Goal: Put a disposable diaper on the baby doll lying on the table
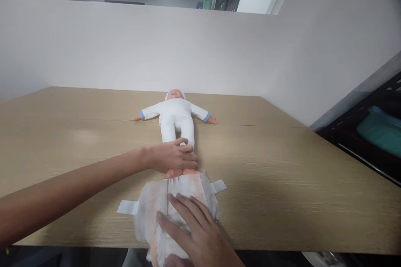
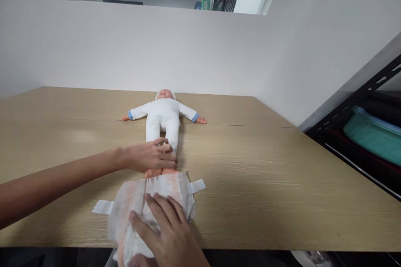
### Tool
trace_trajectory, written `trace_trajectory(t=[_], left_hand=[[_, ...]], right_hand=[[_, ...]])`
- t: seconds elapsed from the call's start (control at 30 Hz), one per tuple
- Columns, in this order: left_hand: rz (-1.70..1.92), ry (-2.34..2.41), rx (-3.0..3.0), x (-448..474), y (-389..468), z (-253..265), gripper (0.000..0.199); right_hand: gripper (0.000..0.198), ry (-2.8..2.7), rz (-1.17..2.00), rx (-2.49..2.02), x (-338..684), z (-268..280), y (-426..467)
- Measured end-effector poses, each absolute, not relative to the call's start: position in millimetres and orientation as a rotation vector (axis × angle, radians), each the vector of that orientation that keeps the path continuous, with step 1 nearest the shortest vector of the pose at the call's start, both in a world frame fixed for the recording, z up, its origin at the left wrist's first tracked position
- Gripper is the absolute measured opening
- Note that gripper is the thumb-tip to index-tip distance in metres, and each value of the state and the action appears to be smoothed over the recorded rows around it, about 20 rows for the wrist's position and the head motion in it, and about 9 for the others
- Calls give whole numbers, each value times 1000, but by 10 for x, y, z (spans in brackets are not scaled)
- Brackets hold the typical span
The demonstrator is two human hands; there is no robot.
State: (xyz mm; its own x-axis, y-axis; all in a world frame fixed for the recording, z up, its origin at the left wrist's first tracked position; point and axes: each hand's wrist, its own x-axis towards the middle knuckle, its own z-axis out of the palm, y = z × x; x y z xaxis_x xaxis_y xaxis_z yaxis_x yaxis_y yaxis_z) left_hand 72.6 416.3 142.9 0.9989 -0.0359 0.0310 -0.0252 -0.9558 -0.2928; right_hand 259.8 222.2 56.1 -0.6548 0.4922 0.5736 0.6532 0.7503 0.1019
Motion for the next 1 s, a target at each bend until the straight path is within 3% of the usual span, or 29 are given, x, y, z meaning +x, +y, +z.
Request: trace_trajectory(t=[0.2, 0.43, 0.83, 1.0], left_hand=[[-253, -20, -2999, 726, 4235, 1566, 30], [-401, -241, -3360, 677, 4285, 2037, 28], [-817, -311, -3465, 654, 4504, 2401, 27], [-923, -370, -3433, 640, 4601, 2488, 30]], right_hand=[[67, -2488, -304, -886, 2610, 551, 2274], [67, -2598, 195, -1117, 2702, 910, 2461], [61, -2678, 216, -977, 2579, 1141, 3264], [66, -2498, 264, -1255, 2400, 1236, 3109]])
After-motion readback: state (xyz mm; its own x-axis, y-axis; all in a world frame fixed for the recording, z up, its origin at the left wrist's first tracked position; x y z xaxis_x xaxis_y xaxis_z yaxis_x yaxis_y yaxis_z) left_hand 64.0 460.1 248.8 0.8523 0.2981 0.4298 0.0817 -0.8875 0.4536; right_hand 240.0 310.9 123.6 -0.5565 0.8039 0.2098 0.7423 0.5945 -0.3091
